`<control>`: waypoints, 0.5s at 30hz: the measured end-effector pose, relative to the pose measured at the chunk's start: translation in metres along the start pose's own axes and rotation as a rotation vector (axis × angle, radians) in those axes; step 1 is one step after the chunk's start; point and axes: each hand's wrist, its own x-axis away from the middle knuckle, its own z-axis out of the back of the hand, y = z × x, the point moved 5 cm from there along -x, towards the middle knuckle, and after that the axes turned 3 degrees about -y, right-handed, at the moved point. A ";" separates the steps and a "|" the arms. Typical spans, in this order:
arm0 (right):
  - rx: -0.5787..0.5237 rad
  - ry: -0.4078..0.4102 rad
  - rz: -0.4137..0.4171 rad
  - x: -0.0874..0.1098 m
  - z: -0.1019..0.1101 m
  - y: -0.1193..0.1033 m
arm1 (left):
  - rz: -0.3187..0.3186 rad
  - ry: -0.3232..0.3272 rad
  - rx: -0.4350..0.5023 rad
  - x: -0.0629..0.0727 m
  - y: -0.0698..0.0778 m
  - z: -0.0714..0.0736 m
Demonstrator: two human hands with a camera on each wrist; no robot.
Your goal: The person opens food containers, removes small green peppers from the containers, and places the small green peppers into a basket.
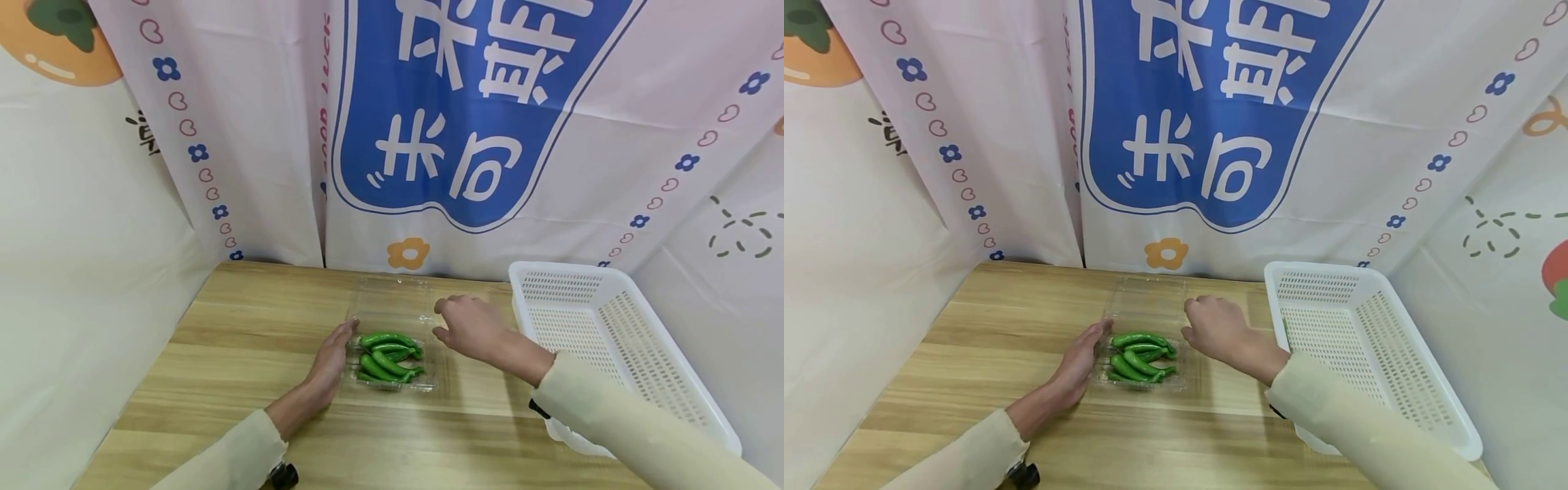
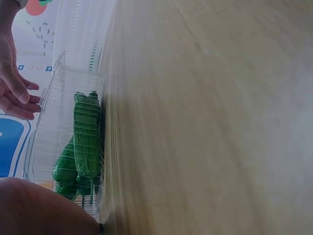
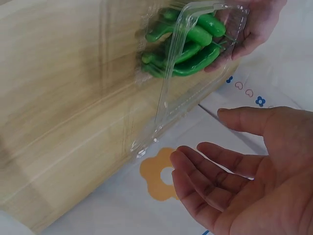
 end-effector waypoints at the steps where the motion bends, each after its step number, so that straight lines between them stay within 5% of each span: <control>1: -0.012 -0.003 0.001 0.000 -0.001 -0.001 | -0.001 -0.002 -0.001 0.000 0.000 0.000; 15: -0.071 -0.023 0.058 -0.006 -0.018 -0.027 | -0.003 -0.012 0.001 0.000 0.000 -0.001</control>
